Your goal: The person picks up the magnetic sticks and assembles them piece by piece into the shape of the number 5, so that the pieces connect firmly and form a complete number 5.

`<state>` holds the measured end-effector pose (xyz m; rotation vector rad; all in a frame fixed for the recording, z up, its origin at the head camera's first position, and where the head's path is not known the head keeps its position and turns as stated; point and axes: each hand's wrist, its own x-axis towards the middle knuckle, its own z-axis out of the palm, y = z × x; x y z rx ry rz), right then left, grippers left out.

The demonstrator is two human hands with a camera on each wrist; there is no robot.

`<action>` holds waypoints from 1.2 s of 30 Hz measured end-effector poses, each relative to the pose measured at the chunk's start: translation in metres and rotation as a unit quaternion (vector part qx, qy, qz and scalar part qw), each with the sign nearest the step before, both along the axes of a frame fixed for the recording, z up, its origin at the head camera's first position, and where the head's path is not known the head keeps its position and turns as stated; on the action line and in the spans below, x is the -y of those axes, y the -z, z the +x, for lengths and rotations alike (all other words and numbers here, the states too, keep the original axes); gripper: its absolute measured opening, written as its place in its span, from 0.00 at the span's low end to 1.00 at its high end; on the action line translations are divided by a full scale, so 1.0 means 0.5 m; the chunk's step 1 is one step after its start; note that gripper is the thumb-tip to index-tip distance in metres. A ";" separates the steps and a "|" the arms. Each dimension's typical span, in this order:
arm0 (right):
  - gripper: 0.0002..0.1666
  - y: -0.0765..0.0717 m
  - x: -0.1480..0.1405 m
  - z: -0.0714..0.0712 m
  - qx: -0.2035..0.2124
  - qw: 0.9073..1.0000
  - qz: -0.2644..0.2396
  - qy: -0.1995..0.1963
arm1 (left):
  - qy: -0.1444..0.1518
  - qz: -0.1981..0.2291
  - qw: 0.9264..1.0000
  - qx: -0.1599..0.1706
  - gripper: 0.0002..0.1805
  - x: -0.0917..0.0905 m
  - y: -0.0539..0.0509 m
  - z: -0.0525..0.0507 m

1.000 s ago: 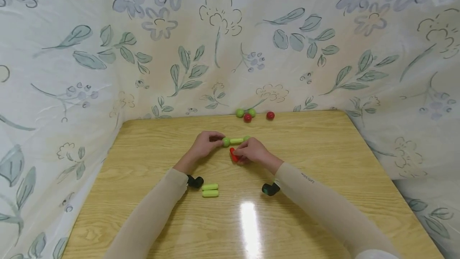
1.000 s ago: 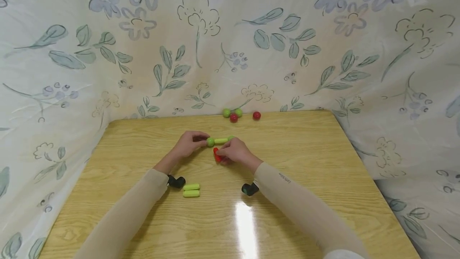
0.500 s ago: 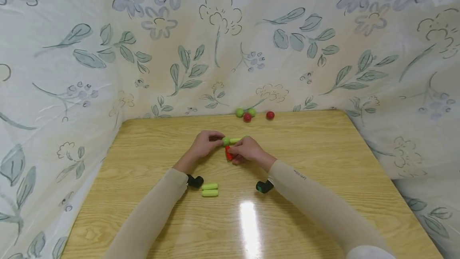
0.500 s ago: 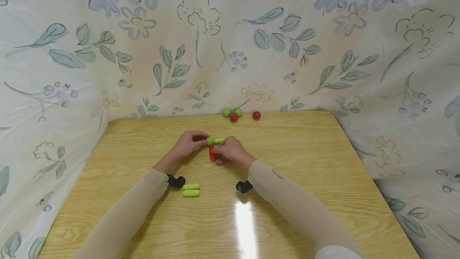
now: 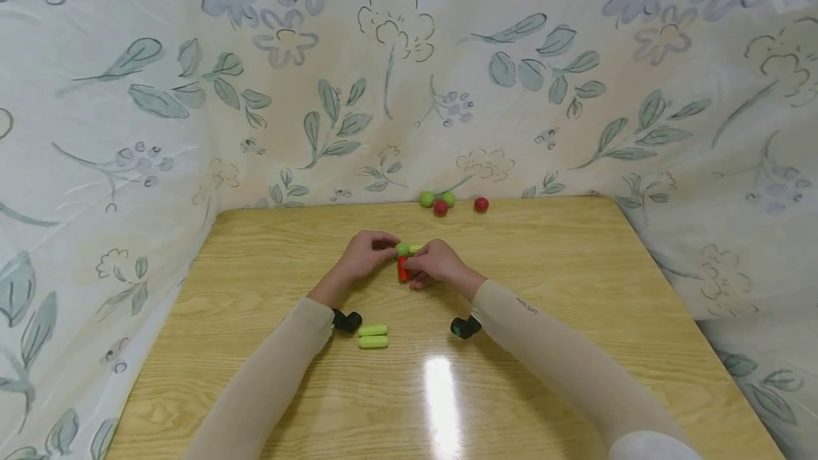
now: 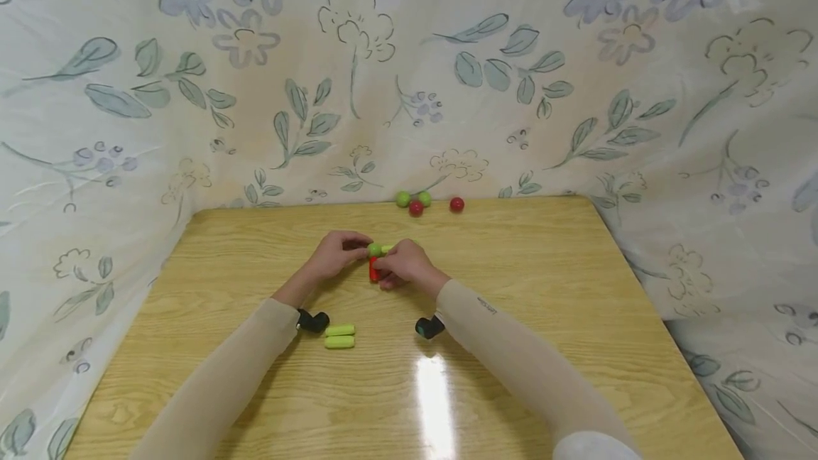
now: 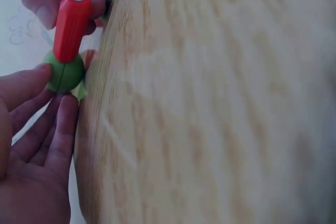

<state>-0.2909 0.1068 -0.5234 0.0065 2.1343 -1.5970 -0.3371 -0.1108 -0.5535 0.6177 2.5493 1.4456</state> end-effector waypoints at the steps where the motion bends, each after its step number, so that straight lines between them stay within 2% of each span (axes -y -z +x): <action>1: 0.13 0.001 0.000 0.000 0.000 1.000 0.000 0.001 | 0.000 -0.001 1.000 0.001 0.14 -0.001 -0.001 0.001; 22: 0.12 0.001 -0.007 0.003 -0.019 1.000 0.018 -0.015 | -0.002 -0.001 1.000 -0.001 0.15 -0.002 0.000 0.003; 30: 0.10 -0.016 -0.029 0.008 -0.063 0.997 0.049 -0.006 | 0.000 0.003 1.000 0.003 0.15 -0.006 -0.001 0.004; 36: 0.11 -0.040 -0.055 0.004 -0.110 0.991 0.076 -0.012 | -0.006 -0.003 1.000 -0.002 0.14 -0.005 0.001 0.006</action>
